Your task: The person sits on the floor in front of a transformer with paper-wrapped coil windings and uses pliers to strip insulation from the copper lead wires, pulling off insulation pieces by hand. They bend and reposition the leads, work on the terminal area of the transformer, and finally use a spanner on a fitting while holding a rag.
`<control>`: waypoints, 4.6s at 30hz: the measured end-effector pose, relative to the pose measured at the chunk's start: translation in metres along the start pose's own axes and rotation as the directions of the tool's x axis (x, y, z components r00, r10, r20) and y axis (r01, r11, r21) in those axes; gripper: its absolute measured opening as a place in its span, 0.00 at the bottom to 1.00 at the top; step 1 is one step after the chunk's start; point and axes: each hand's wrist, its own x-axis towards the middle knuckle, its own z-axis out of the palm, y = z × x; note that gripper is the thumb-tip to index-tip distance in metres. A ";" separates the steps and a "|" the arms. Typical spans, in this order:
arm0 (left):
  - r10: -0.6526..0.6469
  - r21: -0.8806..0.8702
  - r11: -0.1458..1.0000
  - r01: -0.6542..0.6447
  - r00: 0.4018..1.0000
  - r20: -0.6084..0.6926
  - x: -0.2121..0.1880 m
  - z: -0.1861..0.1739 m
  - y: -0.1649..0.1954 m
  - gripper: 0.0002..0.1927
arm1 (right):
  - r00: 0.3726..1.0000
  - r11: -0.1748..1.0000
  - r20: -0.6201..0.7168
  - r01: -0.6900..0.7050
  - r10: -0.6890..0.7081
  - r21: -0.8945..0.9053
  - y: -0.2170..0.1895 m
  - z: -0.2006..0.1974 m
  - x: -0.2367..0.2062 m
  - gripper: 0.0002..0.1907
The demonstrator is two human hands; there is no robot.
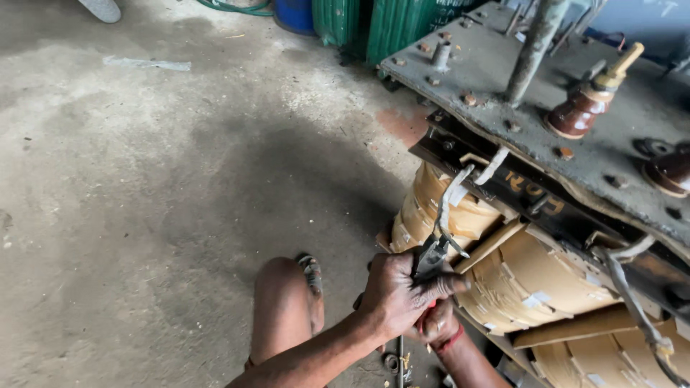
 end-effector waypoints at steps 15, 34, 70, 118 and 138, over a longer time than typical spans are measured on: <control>-0.054 -0.148 0.974 0.170 0.813 0.579 0.040 -0.028 0.036 0.10 | 0.949 0.929 -0.281 -0.229 0.146 -0.292 -0.039 0.072 -0.050 0.43; 0.097 0.813 0.578 -0.066 0.995 0.012 0.003 0.035 0.091 0.19 | 0.956 0.915 0.170 0.165 -0.241 0.368 0.016 0.031 -0.034 0.47; -0.453 0.623 0.666 0.410 0.886 -0.098 -0.011 0.038 0.057 0.27 | 0.994 0.997 -0.089 -0.066 0.069 0.036 0.049 -0.012 -0.070 0.39; -0.103 0.045 0.994 0.099 0.732 0.674 0.019 0.022 -0.051 0.24 | 0.870 0.590 -0.388 -0.148 -0.304 -0.794 0.002 -0.043 -0.151 0.26; -0.305 -0.379 0.636 0.672 0.671 0.676 0.060 -0.023 -0.035 0.36 | 0.589 0.395 -0.776 -0.783 0.224 -0.480 -0.043 0.002 -0.191 0.31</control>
